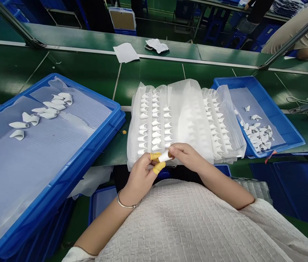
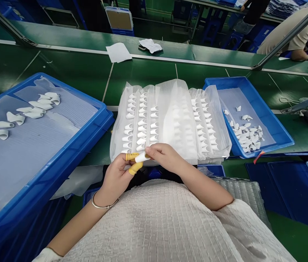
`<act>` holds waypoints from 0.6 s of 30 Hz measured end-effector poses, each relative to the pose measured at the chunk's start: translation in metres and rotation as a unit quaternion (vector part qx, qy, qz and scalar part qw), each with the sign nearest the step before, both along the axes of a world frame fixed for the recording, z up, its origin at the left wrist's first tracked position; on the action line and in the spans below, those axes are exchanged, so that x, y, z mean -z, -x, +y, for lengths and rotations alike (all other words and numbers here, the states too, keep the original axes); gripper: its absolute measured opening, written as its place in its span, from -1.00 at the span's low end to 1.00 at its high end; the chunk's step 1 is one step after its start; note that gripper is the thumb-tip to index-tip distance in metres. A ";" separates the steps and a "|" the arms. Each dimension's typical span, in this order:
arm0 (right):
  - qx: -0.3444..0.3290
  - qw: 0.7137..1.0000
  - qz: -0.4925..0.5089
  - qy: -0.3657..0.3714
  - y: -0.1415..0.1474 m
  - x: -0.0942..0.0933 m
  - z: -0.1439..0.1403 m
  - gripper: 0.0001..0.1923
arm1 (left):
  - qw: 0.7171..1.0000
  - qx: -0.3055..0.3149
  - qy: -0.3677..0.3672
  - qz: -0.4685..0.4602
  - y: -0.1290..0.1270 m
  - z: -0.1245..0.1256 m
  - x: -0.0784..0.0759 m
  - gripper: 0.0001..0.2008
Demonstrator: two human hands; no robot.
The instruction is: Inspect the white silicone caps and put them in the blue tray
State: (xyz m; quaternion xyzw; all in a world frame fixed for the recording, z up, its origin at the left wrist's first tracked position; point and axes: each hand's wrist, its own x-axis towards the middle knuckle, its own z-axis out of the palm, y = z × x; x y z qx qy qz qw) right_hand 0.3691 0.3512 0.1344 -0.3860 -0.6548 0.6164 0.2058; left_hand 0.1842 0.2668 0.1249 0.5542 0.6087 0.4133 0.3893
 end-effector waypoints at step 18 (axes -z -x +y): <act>-0.024 0.997 0.017 -0.074 -0.001 -0.005 0.000 -0.60 | 0.999 -0.022 -0.031 -0.010 0.003 -0.001 0.007 -0.83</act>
